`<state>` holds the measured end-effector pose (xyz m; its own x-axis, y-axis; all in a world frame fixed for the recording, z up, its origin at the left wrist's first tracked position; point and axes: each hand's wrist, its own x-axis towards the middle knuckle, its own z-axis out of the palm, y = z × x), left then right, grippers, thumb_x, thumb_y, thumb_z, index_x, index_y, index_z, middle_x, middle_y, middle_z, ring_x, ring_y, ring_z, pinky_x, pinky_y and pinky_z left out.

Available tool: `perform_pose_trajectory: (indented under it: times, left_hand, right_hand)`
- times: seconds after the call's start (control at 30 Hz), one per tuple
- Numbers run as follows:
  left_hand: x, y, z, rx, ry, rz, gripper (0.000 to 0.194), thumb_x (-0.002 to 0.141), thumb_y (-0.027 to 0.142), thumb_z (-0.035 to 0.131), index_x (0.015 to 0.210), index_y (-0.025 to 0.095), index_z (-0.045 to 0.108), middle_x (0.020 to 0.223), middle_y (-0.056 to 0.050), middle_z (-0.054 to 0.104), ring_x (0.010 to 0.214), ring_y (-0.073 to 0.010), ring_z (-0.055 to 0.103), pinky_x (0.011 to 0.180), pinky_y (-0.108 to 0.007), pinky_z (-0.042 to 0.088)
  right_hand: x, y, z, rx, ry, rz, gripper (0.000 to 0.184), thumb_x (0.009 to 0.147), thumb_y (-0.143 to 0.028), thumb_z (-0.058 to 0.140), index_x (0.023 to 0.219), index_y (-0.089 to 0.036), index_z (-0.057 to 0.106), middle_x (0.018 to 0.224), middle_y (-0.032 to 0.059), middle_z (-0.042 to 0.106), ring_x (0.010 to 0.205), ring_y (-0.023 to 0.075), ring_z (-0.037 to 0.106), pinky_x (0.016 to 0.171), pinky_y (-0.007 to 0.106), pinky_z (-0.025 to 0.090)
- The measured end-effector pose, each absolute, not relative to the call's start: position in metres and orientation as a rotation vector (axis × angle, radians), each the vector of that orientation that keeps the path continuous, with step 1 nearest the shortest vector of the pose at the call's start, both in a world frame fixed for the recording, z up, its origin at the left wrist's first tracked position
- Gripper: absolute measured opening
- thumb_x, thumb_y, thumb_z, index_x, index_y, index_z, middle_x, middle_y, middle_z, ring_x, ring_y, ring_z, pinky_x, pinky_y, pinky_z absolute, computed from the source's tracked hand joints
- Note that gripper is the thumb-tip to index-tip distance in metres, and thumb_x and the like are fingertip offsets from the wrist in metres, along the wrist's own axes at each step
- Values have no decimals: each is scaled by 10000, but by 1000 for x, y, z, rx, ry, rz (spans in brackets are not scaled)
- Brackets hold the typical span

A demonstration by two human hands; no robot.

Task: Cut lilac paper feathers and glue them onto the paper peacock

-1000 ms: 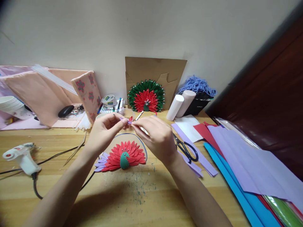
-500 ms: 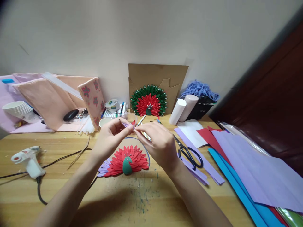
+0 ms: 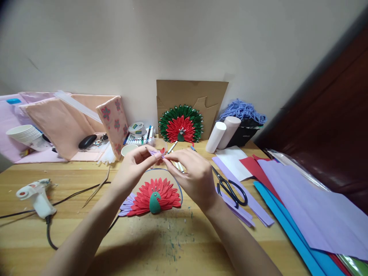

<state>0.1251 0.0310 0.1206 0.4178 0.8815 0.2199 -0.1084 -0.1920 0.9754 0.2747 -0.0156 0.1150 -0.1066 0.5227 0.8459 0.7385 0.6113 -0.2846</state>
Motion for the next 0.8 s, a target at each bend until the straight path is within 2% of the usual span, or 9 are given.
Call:
perform_pose_trajectory:
  times: [0.17,0.47,0.8]
  left_hand:
    - [126,31,123,1443,723,1047,150,771,282,619,713,146,595,664,-9,617,638,-97,569,621,-218,447]
    - [127,31,121,1453,732,1068,170,775,316,623,739,150,608,698,-10,635,664,-93,576,627,-211,443]
    - [127,30,118,1463,714,1066,176,779,322,622,757,149,600,716,0,629,697,-91,583,676,-208,453]
  right_hand:
    - [271,-16,115,-1043,-1719,-188,94,756,-95,640,812,-165,666,738,20,697,684,133,631,656,268,504]
    - [271,-19,116,-1149,-1457,366,40,751,-199,670,789,-187,679,746,0,702,659,120,657,635,234,543]
    - [269,-18,111,-1136,-1435,415,38,763,-201,652,789,-174,650,757,7,675,686,121,636,670,247,534]
